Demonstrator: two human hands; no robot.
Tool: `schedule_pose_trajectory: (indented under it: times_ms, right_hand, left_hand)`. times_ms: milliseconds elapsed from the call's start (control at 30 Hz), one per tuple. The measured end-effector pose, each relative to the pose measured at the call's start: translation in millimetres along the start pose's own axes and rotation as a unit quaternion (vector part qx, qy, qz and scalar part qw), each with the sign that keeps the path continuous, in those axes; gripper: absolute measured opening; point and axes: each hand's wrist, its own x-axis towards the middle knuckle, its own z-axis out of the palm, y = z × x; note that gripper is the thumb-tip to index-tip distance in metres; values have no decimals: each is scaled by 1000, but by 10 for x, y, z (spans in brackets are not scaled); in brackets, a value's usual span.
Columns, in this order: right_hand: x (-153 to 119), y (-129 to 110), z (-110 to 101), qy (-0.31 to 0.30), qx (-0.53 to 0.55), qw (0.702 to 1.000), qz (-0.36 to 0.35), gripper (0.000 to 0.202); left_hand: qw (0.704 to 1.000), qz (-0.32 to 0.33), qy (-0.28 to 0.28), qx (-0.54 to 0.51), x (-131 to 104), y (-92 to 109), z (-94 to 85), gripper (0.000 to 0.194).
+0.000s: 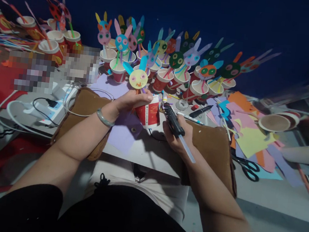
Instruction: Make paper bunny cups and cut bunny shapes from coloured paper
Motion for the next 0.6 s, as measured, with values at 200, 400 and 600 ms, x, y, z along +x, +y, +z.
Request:
schedule_pose_trajectory:
  times_ms: [200, 400, 600]
  right_hand:
    - [3, 37, 54, 64, 3, 996, 55, 22]
    - [126, 173, 43, 62, -33, 994, 83, 34]
    - [144, 237, -377, 39, -167, 972, 161, 54]
  left_hand:
    - [1000, 8, 3, -15, -10, 12, 19, 33]
    - [998, 8, 48, -33, 35, 15, -21, 27]
    - [994, 51, 76, -62, 61, 81, -55, 20]
